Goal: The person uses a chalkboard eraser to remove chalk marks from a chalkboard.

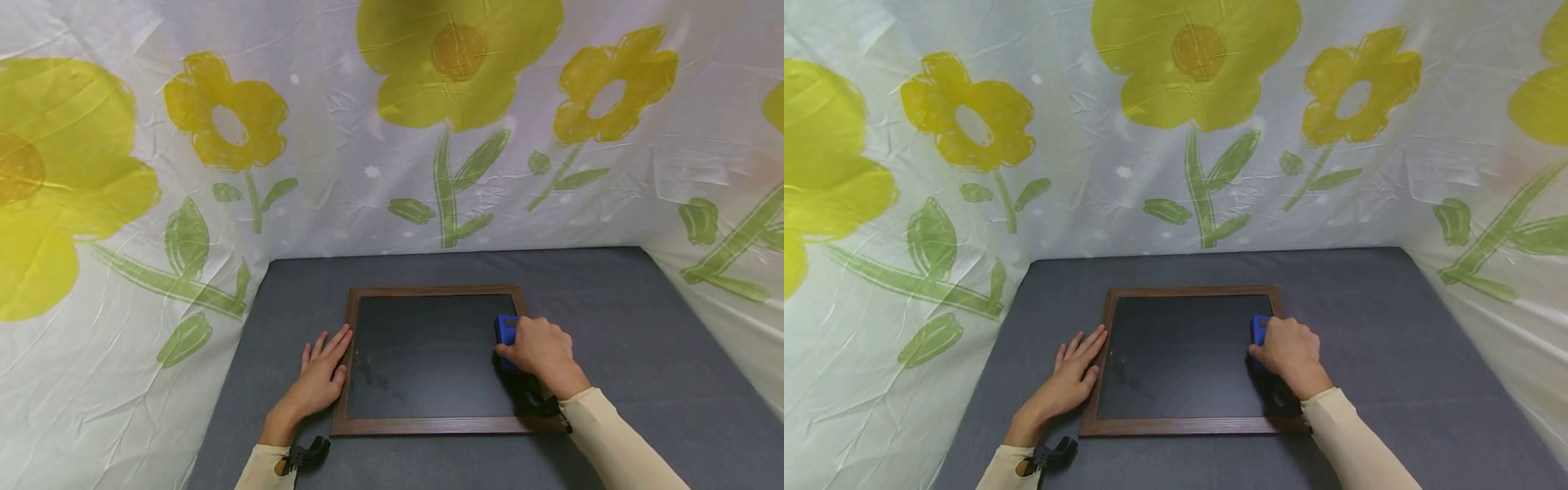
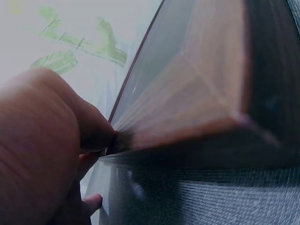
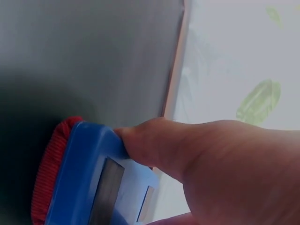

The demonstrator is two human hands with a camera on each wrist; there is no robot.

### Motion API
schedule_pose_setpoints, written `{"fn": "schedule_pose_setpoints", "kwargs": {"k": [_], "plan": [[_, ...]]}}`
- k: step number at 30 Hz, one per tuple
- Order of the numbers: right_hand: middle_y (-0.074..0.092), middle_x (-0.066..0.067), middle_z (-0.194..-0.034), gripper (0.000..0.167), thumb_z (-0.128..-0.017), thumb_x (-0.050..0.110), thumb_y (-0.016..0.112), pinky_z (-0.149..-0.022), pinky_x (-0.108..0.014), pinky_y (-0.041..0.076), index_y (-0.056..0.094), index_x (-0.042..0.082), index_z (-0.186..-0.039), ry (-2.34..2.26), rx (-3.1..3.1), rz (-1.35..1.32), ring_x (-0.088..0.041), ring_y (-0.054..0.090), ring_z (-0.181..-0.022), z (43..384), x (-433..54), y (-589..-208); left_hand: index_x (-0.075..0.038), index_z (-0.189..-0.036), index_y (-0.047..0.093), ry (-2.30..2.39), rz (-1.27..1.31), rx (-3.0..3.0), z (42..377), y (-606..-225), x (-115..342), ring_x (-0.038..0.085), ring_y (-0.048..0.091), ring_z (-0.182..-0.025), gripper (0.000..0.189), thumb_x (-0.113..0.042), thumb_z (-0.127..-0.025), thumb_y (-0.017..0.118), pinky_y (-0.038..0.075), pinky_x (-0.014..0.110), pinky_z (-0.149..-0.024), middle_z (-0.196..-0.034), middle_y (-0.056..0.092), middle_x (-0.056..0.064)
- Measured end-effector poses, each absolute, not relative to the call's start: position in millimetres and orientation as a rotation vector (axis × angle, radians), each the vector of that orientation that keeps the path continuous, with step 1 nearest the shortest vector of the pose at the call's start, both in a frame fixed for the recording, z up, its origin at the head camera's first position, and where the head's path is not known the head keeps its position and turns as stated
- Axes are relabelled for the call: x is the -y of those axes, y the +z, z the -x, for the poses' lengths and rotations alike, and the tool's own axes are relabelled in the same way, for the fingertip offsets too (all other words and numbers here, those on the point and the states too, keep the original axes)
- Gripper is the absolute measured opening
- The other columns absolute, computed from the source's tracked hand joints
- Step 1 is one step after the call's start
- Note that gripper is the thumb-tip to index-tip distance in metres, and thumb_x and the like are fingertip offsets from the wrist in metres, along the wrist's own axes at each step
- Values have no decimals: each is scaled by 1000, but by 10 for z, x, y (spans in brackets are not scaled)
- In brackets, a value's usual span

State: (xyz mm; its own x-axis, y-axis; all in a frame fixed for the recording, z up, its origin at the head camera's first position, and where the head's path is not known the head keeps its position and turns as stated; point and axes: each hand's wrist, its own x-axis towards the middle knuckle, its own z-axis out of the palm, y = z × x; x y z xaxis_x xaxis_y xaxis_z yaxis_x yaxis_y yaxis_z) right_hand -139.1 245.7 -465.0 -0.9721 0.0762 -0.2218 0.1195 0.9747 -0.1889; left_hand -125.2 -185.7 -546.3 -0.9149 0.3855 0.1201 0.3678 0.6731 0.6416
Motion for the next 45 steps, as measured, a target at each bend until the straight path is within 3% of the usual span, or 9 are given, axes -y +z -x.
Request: {"fn": "schedule_pose_setpoints", "kwargs": {"k": [8,15,22,35,45], "plan": [[73,-23,-92,62,-94,52,82,-61,-54,60,75,-6,-114,-259,-2920,-109,-36,70,-74,1426,-2345,-4642,-8,-172,36,1116,-653,-2845,1271,-5538,1920,62,15,-161,70,-3,-105,55,-1,85,-120,-182,29,10],[72,-22,-90,63,-94,53,81,-60,-52,61,75,-6,-116,-232,-2940,-41,-35,71,-72,1444,-2119,-4650,-5,-172,35,1039,-562,-2835,1244,-5395,1872,58,14,-165,71,1,-105,56,-2,82,-124,-182,28,12],[73,-24,-99,63,-95,54,81,-63,-51,63,76,-1,-125,-195,-2959,13,-36,72,-77,1439,-1779,-4661,-6,-173,33,971,-538,-2842,1252,-5396,1856,55,13,-166,71,2,-106,56,-1,81,-125,-183,25,11],[73,-17,-90,58,-93,57,83,-57,-47,62,80,2,-112,-188,-2976,102,-32,70,-68,1455,-1190,-4726,-6,-173,32,978,-544,-2832,1257,-5407,1842,55,12,-167,71,1,-107,56,-2,80,-126,-183,25,11],[76,-16,-91,53,-93,58,82,-57,-46,61,81,8,-109,-166,-2984,200,-33,73,-73,1476,-851,-4729,-5,-172,33,986,-543,-2828,1260,-5404,1826,55,12,-167,71,1,-106,56,-2,81,-125,-183,24,11]]}}
